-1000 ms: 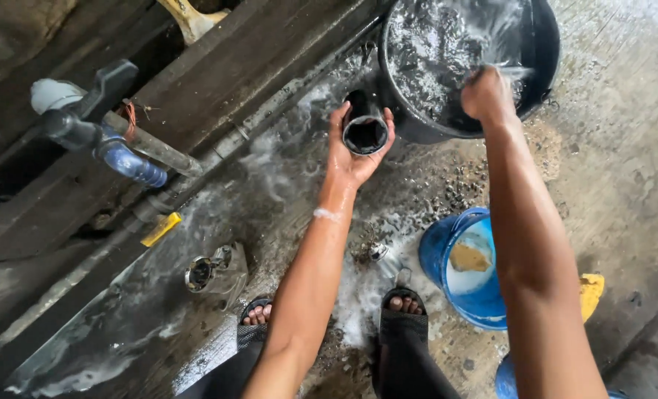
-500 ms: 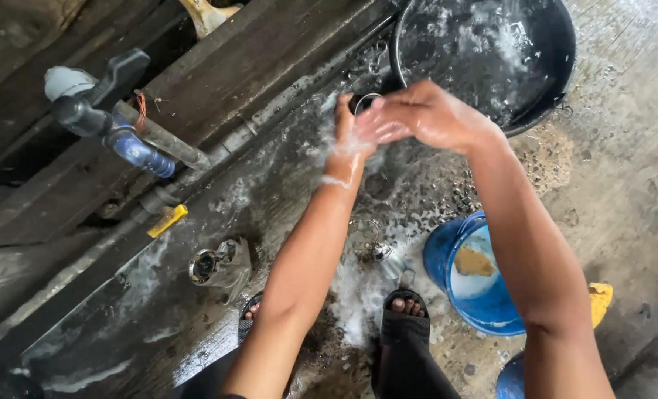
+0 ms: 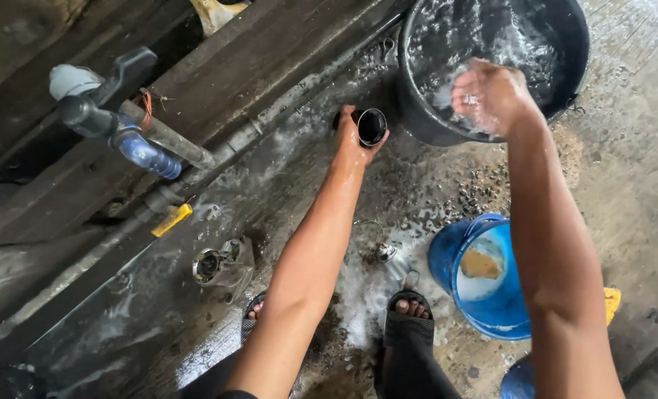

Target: Cleaning a small black component using a sponge, soapy water, and buckets of water.

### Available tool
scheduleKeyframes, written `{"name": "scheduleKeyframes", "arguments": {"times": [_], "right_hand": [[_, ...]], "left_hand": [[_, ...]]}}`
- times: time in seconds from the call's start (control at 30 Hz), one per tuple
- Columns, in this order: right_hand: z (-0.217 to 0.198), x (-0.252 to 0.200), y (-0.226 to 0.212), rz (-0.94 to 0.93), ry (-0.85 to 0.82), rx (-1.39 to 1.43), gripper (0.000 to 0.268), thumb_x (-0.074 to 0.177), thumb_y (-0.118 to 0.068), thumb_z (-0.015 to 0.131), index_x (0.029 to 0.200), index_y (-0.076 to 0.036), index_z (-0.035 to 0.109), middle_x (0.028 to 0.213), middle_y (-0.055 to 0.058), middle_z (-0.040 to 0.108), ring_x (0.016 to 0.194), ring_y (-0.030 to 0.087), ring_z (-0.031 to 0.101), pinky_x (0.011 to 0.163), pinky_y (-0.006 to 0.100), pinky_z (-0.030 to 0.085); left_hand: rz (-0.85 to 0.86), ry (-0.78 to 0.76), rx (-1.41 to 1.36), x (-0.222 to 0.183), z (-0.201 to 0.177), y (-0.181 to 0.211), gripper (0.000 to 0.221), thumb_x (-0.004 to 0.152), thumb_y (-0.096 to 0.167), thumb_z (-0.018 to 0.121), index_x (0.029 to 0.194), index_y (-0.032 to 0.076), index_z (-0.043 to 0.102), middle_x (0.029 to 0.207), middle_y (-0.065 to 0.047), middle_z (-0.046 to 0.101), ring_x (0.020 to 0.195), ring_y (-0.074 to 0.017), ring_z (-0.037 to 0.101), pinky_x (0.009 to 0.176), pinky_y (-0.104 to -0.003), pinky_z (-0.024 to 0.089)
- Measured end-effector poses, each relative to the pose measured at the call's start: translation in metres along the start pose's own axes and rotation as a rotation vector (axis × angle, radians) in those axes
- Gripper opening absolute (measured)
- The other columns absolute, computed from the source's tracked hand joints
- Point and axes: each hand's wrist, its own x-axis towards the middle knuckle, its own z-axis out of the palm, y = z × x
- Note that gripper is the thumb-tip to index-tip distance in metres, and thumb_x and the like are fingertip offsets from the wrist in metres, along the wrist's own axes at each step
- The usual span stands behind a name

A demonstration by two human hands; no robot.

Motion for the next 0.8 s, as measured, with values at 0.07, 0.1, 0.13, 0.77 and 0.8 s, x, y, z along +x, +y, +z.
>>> {"name": "scheduleKeyframes", "arguments": {"times": [0.07,0.1,0.13,0.77,0.8], "right_hand": [[0.023,-0.046,-0.022,0.028,-0.204,-0.055,0.044,0.115,-0.022,0.027,0.116,0.006,0.061,0.107,0.026,0.068,0.094,0.033,0.070,0.087,0.034,0.063],[0.035,-0.069,-0.032,0.058,-0.409,-0.111,0.054,0.114,-0.011,0.011,0.112,0.020,0.056,0.106,0.045,0.066,0.106,0.054,0.072,0.099,0.049,0.063],[0.043,-0.073,-0.022,0.061,-0.413,-0.112,0.054,0.114,-0.011,0.011,0.112,0.020,0.056,0.106,0.045,0.066,0.106,0.054,0.072,0.099,0.049,0.063],[-0.022,0.072,0.034,0.019,0.067,-0.425,0.039,0.108,-0.017,0.033,0.138,-0.001,0.053,0.119,0.015,0.069,0.107,0.026,0.069,0.089,0.032,0.055],[-0.012,0.035,0.012,0.058,-0.062,-0.097,0.044,0.115,-0.027,0.019,0.138,-0.015,0.055,0.104,-0.002,0.078,0.093,0.008,0.078,0.076,0.012,0.059]], "left_hand": [[-0.007,-0.025,-0.003,0.014,0.000,-0.004,0.048,0.079,0.047,0.068,0.116,0.018,0.058,0.110,-0.015,0.068,0.101,-0.0309,0.067,0.078,-0.053,0.062],[-0.015,-0.048,-0.007,0.021,-0.002,-0.008,0.049,0.081,0.050,0.067,0.118,0.019,0.057,0.113,-0.015,0.068,0.103,-0.0307,0.066,0.078,-0.053,0.061],[-0.016,-0.044,-0.009,0.022,-0.006,-0.008,0.049,0.081,0.050,0.067,0.118,0.019,0.057,0.113,-0.015,0.068,0.103,-0.0307,0.066,0.078,-0.053,0.061],[1.253,-0.444,1.308,0.015,-0.071,-0.010,0.101,0.050,0.021,0.094,0.142,0.020,0.053,0.132,-0.002,0.071,0.121,-0.0207,0.068,0.103,-0.032,0.050],[1.388,-0.496,1.373,0.015,-0.068,-0.008,0.101,0.052,0.019,0.094,0.144,0.022,0.052,0.138,-0.002,0.069,0.126,-0.0242,0.067,0.108,-0.035,0.049]]}}
